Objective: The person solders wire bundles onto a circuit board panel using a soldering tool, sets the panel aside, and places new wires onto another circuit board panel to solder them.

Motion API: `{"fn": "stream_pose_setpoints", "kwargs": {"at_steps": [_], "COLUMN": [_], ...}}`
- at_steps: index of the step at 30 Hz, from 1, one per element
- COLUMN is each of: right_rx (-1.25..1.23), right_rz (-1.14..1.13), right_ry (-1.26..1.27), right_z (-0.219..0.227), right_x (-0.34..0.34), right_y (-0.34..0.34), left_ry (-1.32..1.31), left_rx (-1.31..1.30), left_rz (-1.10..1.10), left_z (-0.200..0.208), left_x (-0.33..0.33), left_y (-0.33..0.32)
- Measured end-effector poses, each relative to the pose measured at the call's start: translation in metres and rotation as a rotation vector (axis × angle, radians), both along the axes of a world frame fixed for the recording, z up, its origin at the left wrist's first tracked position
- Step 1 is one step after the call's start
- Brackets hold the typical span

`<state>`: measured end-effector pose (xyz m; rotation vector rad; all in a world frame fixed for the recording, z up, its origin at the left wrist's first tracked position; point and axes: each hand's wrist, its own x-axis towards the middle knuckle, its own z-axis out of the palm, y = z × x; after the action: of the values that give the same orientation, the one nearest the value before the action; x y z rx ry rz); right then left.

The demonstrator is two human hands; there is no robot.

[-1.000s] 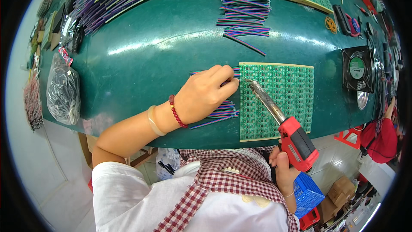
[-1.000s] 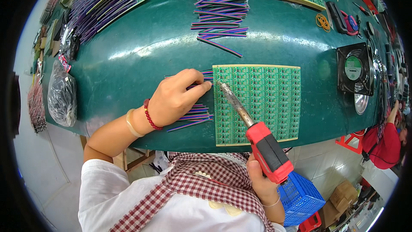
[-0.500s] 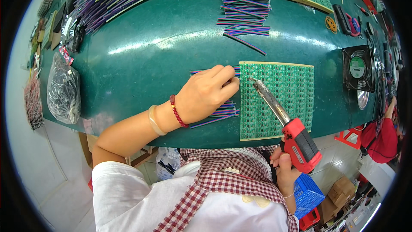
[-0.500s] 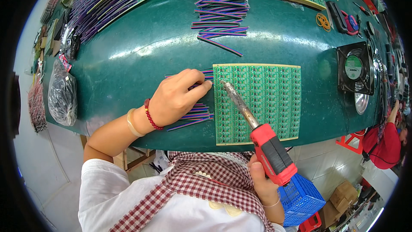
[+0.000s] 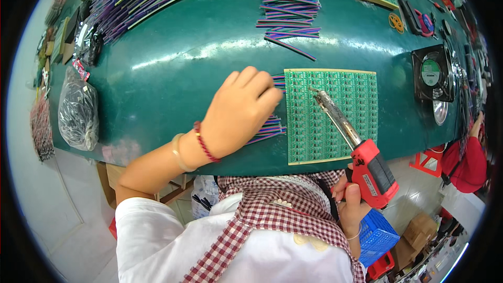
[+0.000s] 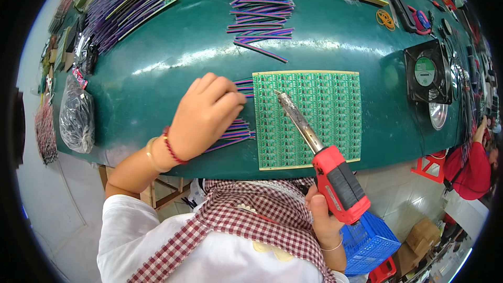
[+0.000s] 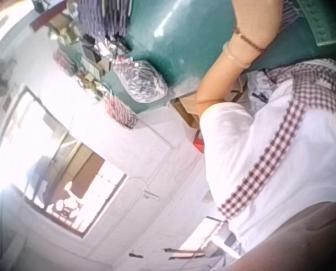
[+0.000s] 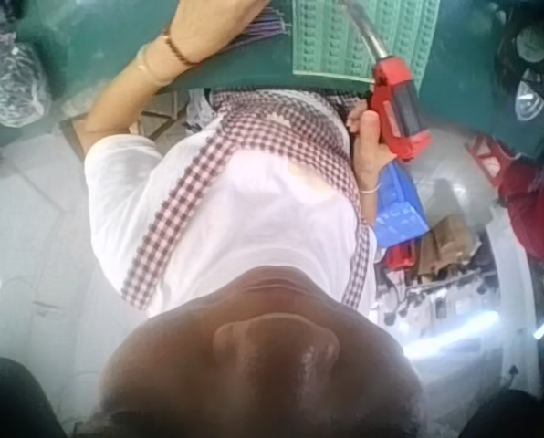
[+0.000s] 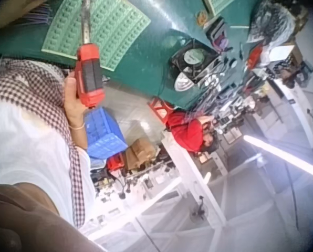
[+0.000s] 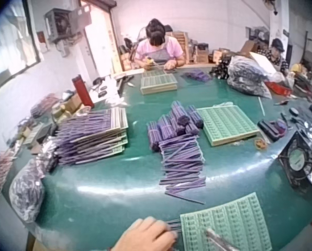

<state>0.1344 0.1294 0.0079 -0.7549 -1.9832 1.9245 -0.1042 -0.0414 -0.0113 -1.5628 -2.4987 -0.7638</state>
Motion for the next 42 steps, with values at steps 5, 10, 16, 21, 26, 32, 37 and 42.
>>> {"fn": "stream_pose_setpoints", "kwargs": {"at_steps": [5,10,16,21,26,32,37,42], "right_rx": [0.024,0.039,0.015,-0.006,0.028,0.046,0.173,0.191], "right_rz": [-0.014,-0.007,-0.036,-0.026,0.030,0.104,0.141,0.188], "right_ry": [-0.013,0.000,-0.003,-0.009,-0.042,-0.100,-0.105,-0.106], "right_z": [0.002,0.002,0.003,0.002,-0.007,-0.011,-0.012,-0.014], "right_x": [0.004,0.005,0.009,0.008,0.007,0.005,0.000,-0.004], "right_y": [0.004,0.005,0.005,0.007,0.006,0.005,0.003,0.004], "left_ry": [-0.301,-0.304,-0.347,-0.452,-0.214,-0.094,-0.077,-0.088], "left_rx": [-0.124,-0.173,-0.106,0.052,0.145,0.164,0.164,0.191], "left_rz": [-0.014,-0.034,0.013,0.068,-0.035,-0.076,-0.092,-0.100], "left_z": [0.006,0.009,0.012,0.006,-0.012,-0.022,-0.024,-0.026], "left_x": [0.002,0.005,0.007,0.004,-0.001,-0.002,-0.002,-0.003], "left_y": [-0.012,-0.014,-0.011,-0.002,0.004,-0.001,-0.001,-0.001]}}
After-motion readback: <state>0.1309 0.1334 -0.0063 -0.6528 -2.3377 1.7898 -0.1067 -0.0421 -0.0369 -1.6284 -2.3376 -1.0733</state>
